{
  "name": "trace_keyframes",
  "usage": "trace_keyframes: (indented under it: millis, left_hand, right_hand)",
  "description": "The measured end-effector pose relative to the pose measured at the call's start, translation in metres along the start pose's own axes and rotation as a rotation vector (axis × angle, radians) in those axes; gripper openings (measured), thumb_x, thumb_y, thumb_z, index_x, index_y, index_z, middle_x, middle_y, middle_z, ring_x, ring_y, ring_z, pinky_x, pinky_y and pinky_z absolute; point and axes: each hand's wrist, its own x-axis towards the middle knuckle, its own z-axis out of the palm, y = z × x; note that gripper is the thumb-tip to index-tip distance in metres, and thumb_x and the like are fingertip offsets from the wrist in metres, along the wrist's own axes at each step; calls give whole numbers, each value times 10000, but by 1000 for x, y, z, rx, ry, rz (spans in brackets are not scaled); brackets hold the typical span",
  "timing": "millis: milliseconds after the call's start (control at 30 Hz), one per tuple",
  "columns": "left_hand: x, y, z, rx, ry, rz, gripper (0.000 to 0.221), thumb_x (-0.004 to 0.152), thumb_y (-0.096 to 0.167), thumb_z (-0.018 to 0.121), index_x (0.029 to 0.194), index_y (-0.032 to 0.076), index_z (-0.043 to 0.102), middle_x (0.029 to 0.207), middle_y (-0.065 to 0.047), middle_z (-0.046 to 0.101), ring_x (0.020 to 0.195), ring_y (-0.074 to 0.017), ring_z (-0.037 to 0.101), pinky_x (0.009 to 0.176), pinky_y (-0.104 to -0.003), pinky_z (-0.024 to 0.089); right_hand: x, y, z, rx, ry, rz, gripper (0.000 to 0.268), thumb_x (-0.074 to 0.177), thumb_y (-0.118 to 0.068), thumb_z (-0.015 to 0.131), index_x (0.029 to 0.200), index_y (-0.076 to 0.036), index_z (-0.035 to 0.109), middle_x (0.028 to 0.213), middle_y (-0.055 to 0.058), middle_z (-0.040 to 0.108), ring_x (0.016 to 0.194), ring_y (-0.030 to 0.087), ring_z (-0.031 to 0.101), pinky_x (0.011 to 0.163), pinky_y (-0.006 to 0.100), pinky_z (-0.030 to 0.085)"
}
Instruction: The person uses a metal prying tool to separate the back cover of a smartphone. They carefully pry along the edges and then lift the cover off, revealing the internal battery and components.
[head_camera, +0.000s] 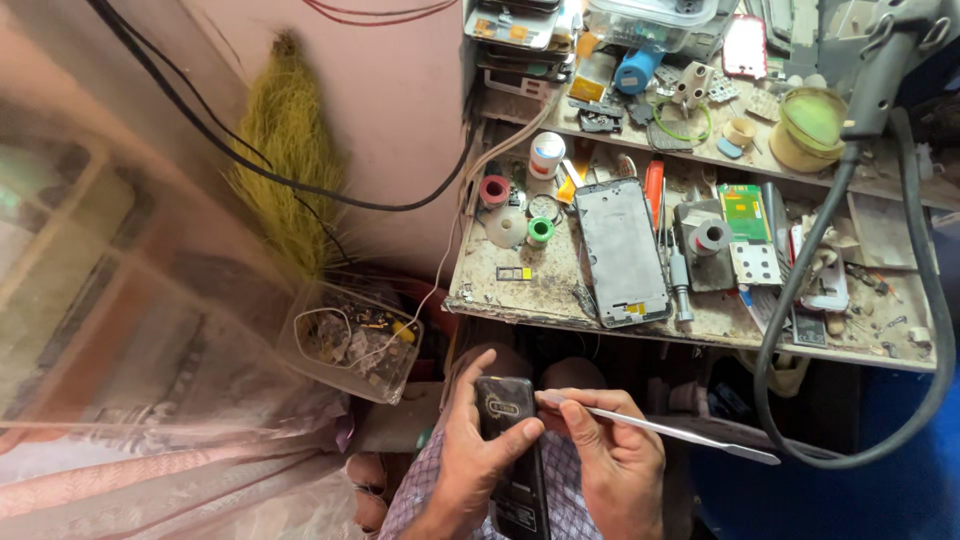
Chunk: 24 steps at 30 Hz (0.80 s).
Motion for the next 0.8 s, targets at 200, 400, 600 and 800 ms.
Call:
trace_keyframes:
  millis: [200,400,600,800]
  left_hand:
    - [-6,-1,-4,133,-2,85,979,689,185,892,1522,79,391,1159,-79,630,1051,-147,616,948,-295,516]
    - [-9,4,-1,353,41,156,991,672,189,905,1514,80,394,1117,-79,674,1035,-152,646,964,-302,520]
    - [-13,1,-1,459,82,275,986,658,177,940,1480,57,409,1071,-78,680,992,-152,655,941,-296,531]
    - [-18,-12,-4,556,151,352,963,599,187,963,1412,64,462,997,-75,728,896,-155,719,847,-309,591]
  right_hand:
    - [-3,-4,4,-67,6,-44,164,981,-58,629,1066,76,668,1031,177,777,932,213,774,856,347,662]
    - [-6,-4,1,-131,10,-56,152,967,-52,646,1044,77,673,999,177,791,899,209,783,834,332,658]
    - [-13,2,-3,-152,52,-70,112,944,-7,664,1027,66,684,996,190,786,901,218,783,829,337,665]
    - [-22,11,4,-274,71,-400,94,931,35,693,1024,43,690,978,174,771,885,195,788,821,316,679]
